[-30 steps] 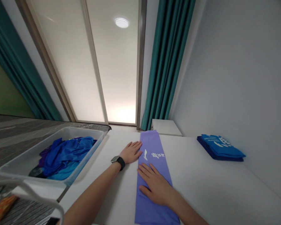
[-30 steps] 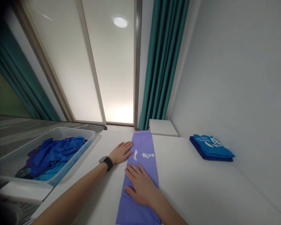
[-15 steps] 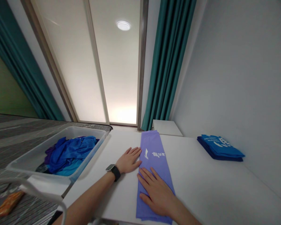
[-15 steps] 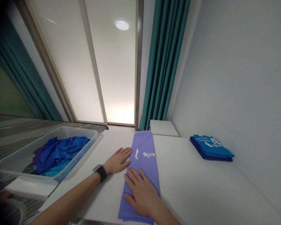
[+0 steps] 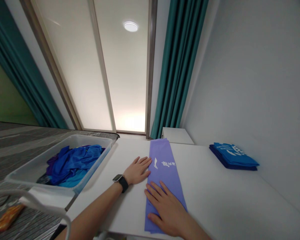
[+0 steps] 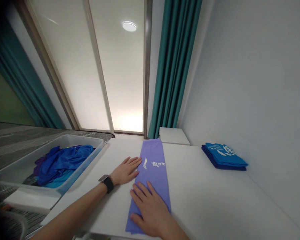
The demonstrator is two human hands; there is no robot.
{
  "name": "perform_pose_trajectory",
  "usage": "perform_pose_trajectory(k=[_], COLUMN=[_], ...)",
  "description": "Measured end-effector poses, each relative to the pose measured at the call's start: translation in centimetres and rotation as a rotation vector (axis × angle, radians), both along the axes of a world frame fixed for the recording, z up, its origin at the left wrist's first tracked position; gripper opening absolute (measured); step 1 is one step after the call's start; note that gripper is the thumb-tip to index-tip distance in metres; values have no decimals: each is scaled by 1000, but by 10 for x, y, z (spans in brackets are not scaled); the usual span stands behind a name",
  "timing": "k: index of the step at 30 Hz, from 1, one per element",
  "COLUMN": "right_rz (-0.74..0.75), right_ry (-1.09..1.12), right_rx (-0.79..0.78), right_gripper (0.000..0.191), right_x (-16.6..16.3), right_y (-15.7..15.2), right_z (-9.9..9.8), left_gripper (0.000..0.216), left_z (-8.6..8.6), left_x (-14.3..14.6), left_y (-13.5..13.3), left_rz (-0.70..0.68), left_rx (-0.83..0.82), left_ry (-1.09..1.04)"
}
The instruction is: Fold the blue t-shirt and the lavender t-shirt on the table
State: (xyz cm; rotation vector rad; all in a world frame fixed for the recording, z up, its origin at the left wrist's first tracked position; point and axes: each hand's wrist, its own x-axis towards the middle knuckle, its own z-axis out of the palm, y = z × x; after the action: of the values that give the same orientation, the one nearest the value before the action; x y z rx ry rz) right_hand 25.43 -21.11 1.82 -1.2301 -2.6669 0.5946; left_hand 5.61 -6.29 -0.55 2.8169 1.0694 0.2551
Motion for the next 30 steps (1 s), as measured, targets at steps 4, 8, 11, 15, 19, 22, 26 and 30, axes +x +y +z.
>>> perform_pose_trajectory(k=[4, 8, 11, 15, 19, 22, 26, 30], right_rz=[-1, -7, -30, -64, -48, -39, -86, -102], right_ry=[3, 15, 48, 102, 107, 103, 112, 122], right_rx=[-1, 6, 14, 26, 11, 27, 105, 139], right_gripper=[61, 59, 55, 49, 48, 47, 40, 35], right_x=[-1, 0, 1, 2, 5, 7, 8, 7], right_y=[1, 0, -2, -3, -5, -10, -15, -15], right_z=[1, 4, 6, 7, 7, 6, 3, -1], left_gripper=[58, 60, 61, 62, 64, 65, 68, 70], left_z=[0, -1, 1, 5, 6, 6, 8, 11], left_x=[0, -1, -3, -6, -11, -15, -20, -23], left_y=[0, -3, -10, -25, -41, -53, -66, -76], left_rz=[6, 4, -8, -25, -45, -67, -91, -99], left_rx=[10, 14, 6, -5, -7, -8, -25, -44], left_ry=[3, 0, 0, 13, 12, -2, -20, -18])
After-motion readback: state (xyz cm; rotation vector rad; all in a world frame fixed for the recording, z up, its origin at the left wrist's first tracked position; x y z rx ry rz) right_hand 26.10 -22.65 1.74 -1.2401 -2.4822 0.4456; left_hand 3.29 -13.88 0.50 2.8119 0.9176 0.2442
